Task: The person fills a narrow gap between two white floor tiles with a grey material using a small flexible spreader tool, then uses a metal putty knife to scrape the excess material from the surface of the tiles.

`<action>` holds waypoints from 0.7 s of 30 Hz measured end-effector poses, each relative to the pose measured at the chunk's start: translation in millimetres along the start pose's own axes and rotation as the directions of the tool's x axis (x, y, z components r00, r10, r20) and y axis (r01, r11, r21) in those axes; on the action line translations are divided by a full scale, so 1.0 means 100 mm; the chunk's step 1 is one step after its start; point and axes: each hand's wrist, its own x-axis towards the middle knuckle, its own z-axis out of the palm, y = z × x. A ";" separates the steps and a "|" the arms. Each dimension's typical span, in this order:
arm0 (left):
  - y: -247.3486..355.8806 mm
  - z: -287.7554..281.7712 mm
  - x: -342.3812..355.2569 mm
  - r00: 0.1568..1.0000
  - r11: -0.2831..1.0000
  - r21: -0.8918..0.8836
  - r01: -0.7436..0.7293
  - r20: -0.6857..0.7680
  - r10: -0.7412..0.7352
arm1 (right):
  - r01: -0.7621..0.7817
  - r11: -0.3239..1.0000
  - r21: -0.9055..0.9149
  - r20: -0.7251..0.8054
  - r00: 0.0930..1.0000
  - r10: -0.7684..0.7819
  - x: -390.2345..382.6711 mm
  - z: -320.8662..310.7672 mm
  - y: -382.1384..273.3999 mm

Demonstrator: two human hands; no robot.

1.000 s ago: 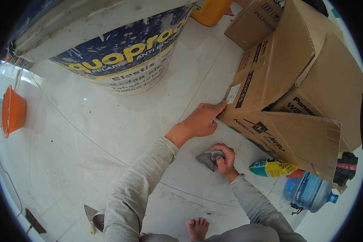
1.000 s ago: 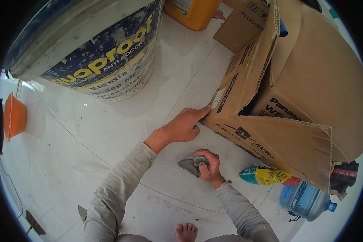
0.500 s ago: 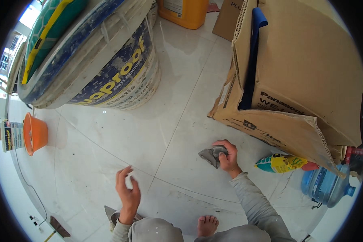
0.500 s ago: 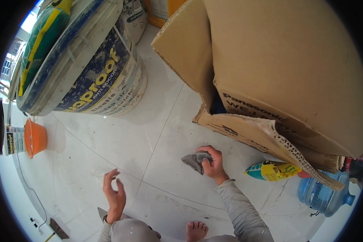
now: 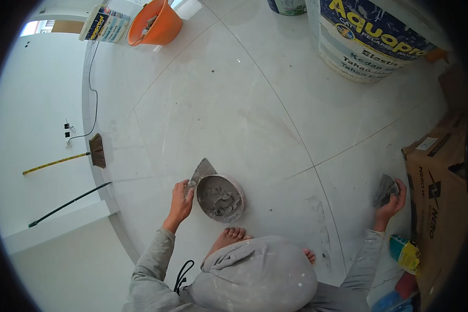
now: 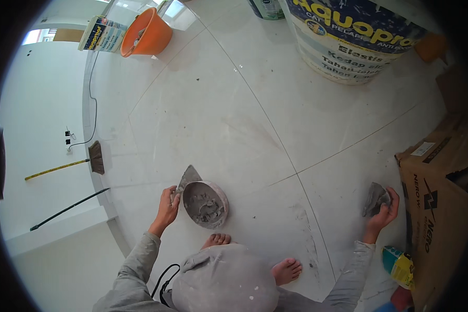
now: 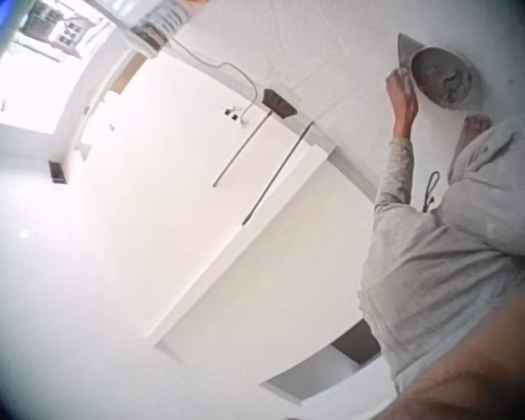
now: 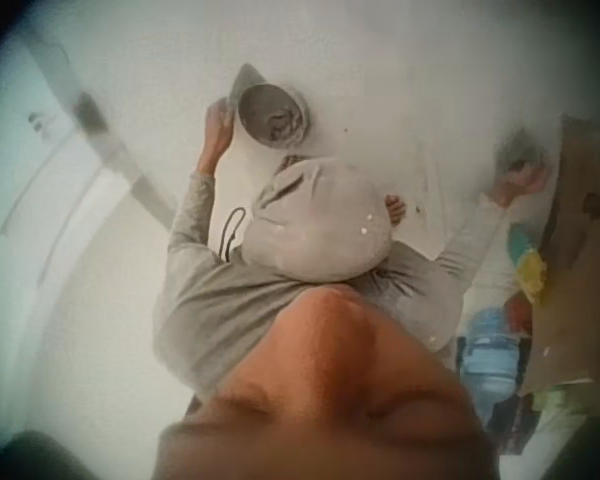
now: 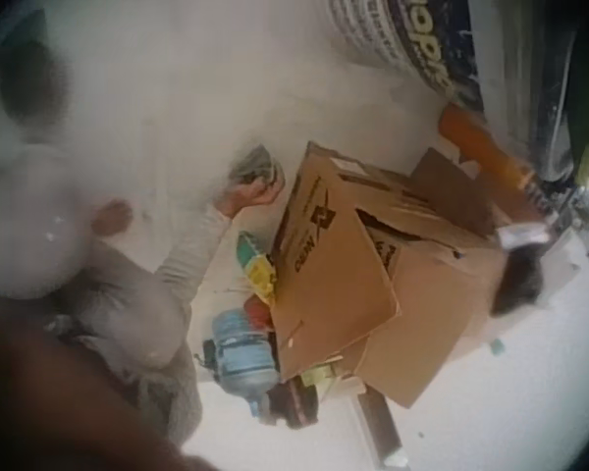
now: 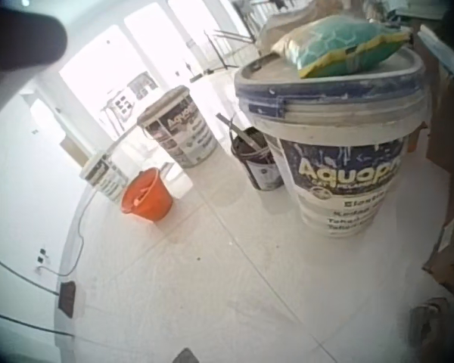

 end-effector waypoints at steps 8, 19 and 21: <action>-0.08 0.15 0.11 0.988 0.986 0.100 -0.135 0.087 0.127 | 0.065 0.997 -0.041 -0.018 0.998 -0.066 0.00 0.19 -0.31; 2.00 -0.22 0.77 0.942 0.907 -0.265 -0.327 -0.012 0.336 | 0.049 0.997 0.068 -0.075 0.996 -0.043 0.04 0.13 -0.44; 3.11 0.00 0.80 0.846 0.818 -0.351 -0.456 0.115 0.521 | 0.070 0.996 0.054 -0.060 0.996 -0.066 0.03 0.11 -0.41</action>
